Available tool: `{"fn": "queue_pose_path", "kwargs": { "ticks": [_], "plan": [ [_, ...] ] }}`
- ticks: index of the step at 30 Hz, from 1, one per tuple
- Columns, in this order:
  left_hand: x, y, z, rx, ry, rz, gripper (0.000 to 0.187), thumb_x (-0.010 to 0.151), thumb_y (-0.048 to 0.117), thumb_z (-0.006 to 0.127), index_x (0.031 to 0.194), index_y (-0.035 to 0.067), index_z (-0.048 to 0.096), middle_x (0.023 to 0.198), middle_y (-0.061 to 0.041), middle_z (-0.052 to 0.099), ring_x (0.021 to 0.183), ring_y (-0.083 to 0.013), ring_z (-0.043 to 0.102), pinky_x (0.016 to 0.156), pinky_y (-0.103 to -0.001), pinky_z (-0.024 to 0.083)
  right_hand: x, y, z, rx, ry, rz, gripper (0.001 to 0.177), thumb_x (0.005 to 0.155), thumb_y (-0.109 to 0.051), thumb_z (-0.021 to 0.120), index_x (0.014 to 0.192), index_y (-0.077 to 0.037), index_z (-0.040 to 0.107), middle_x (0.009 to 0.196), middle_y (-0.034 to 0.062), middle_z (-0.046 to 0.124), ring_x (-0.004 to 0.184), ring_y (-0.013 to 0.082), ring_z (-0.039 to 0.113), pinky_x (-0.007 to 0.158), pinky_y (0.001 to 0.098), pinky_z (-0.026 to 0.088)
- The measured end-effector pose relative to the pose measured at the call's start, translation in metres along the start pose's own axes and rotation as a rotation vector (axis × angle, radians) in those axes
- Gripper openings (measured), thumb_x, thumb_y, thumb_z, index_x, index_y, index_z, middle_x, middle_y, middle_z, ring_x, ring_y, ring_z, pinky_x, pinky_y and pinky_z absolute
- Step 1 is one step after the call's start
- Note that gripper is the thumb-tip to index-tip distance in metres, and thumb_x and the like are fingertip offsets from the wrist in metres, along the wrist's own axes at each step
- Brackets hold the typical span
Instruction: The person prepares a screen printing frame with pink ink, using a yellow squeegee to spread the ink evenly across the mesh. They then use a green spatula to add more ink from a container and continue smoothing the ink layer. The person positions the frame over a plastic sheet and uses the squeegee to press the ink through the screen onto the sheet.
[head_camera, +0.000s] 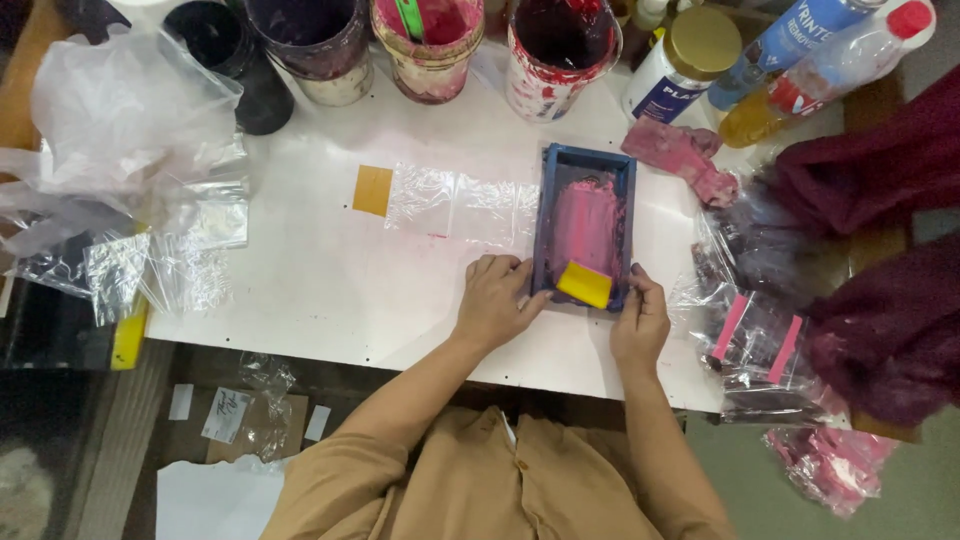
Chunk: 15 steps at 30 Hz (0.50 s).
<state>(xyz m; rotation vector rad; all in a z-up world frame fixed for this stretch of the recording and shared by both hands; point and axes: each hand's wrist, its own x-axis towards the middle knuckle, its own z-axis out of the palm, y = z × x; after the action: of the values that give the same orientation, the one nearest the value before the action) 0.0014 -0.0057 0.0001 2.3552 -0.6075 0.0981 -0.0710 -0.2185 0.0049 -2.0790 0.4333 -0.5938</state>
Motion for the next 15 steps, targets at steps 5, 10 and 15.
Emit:
{"fn": "queue_pose_path", "kwargs": {
  "ticks": [5, 10, 15],
  "plan": [
    [0.010, -0.009, 0.003, -0.037, 0.088, -0.019, 0.055, 0.092, 0.049, 0.066, 0.131, 0.011, 0.068, 0.115, -0.009, 0.063, 0.114, -0.0286, 0.055, 0.100, -0.048, 0.039, -0.001, 0.013, -0.001, 0.082, 0.070, -0.027, 0.016, 0.107, 0.001, 0.047, 0.118, -0.005, 0.058, 0.136, 0.0232, 0.064, 0.128, 0.0357, 0.060, 0.107, 0.0480, 0.047],
    [0.040, -0.015, -0.008, -0.029, 0.128, 0.017, 0.048, 0.092, 0.039, 0.068, 0.134, 0.016, 0.066, 0.134, -0.009, 0.058, 0.131, -0.0353, 0.047, 0.106, -0.055, 0.034, -0.006, 0.016, 0.000, 0.107, 0.076, -0.058, 0.014, 0.107, 0.002, 0.050, 0.118, -0.004, 0.057, 0.136, 0.0241, 0.063, 0.127, 0.0349, 0.060, 0.107, 0.0488, 0.046],
    [0.077, -0.011, -0.015, -0.023, -0.038, 0.064, 0.044, 0.096, 0.037, 0.059, 0.135, 0.021, 0.067, 0.153, -0.008, 0.052, 0.152, -0.0391, 0.028, 0.114, -0.064, 0.022, -0.005, 0.012, 0.005, 0.158, 0.144, -0.088, 0.023, 0.099, 0.004, 0.061, 0.120, -0.005, 0.058, 0.144, 0.0169, 0.057, 0.102, 0.0158, 0.055, 0.088, 0.0292, 0.045]
  ]
}}
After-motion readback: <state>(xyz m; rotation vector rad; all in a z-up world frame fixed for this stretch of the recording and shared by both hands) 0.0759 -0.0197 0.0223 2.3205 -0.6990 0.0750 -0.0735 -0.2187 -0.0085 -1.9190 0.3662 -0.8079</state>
